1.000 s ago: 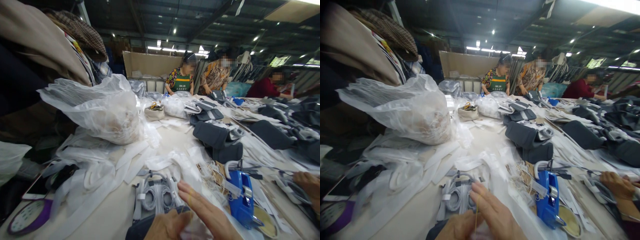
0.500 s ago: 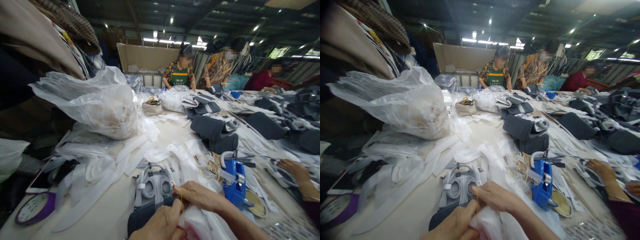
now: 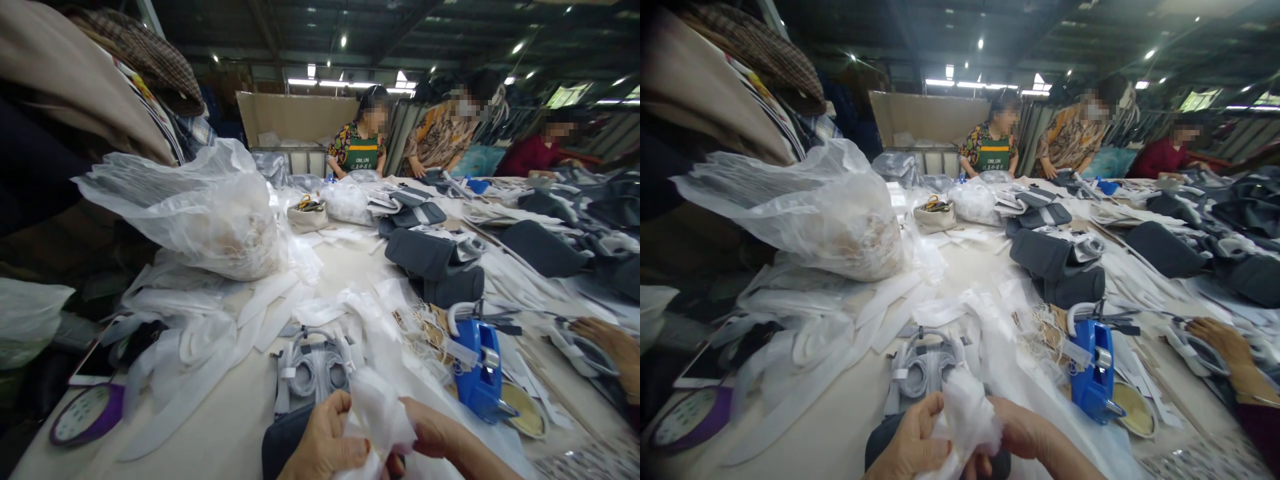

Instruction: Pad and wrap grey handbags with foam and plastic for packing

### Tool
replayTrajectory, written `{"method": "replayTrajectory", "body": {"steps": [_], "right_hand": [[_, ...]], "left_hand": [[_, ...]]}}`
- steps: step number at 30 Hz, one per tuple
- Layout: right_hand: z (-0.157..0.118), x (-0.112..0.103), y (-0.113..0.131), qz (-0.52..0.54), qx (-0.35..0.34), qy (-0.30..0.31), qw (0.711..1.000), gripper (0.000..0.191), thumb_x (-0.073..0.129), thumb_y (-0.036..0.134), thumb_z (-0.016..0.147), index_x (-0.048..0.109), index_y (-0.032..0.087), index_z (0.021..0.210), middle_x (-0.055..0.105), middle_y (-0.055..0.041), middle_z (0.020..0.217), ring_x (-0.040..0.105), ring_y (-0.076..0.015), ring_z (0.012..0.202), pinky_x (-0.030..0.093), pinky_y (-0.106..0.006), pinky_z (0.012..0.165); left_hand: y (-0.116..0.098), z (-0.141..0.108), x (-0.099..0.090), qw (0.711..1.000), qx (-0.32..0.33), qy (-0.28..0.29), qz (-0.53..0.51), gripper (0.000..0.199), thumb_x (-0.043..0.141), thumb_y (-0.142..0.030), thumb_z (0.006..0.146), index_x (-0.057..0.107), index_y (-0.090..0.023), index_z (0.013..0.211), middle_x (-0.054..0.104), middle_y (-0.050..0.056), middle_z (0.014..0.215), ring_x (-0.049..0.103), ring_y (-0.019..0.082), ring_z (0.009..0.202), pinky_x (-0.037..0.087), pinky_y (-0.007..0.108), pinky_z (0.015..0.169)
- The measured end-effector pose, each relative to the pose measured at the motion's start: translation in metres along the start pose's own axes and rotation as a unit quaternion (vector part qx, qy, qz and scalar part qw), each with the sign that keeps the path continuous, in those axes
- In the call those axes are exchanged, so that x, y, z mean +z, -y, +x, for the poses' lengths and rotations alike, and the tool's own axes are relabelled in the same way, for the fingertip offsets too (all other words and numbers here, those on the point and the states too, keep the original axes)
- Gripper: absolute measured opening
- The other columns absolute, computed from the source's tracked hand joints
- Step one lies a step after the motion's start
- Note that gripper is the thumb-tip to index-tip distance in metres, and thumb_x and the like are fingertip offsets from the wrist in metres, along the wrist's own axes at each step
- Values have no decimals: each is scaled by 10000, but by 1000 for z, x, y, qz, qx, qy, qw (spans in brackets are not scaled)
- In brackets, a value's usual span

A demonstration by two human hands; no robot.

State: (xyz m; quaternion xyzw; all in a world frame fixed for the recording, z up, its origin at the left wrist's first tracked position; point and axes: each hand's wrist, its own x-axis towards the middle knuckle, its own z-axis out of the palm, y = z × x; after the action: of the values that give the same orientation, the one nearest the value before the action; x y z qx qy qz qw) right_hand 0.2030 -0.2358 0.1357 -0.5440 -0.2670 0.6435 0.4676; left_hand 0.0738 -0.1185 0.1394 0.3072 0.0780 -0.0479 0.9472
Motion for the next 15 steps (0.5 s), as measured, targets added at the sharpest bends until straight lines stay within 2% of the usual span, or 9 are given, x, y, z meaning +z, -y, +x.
{"method": "replayTrajectory", "body": {"steps": [4, 7, 10, 12, 15], "right_hand": [[-4, 3, 17, 16, 14, -1, 1000, 269, 468, 351, 622, 586, 137, 511, 455, 25, 375, 328, -56, 345, 210, -191, 388], [-5, 6, 19, 40, 19, 12, 999, 355, 436, 374, 639, 639, 105, 527, 518, -16, 414, 349, -51, 339, 186, -182, 376], [-9, 4, 12, 96, 20, 21, 995, 407, 481, 411, 638, 721, 83, 661, 590, -44, 516, 394, -56, 377, 210, -178, 382], [-16, 1, 8, 108, 2, 17, 994, 358, 566, 397, 604, 746, 104, 701, 590, -35, 545, 427, -67, 443, 259, -176, 423], [-31, 0, 14, 43, -82, -19, 996, 194, 720, 358, 588, 759, 195, 685, 614, -21, 669, 509, -101, 621, 367, -198, 584]], "left_hand": [[-3, 4, -3, 996, 22, -85, -30, 468, 854, -303, 534, 603, -145, 896, 695, 77, 795, 671, 207, 712, 482, 253, 629], [-6, 9, -5, 991, 10, -124, -40, 424, 857, -344, 520, 651, -134, 825, 681, 46, 692, 624, 144, 579, 458, 214, 553], [-10, 13, -7, 988, 6, -145, -54, 418, 853, -379, 520, 669, -137, 807, 641, 9, 583, 531, 80, 442, 393, 177, 461], [-13, 13, -10, 983, 24, -171, -65, 411, 856, -381, 514, 672, -143, 794, 618, -7, 539, 505, 66, 415, 358, 163, 431], [-16, 11, -14, 970, 49, -223, -83, 385, 864, -316, 509, 668, -148, 795, 619, -13, 541, 526, 79, 431, 376, 174, 449]]}}
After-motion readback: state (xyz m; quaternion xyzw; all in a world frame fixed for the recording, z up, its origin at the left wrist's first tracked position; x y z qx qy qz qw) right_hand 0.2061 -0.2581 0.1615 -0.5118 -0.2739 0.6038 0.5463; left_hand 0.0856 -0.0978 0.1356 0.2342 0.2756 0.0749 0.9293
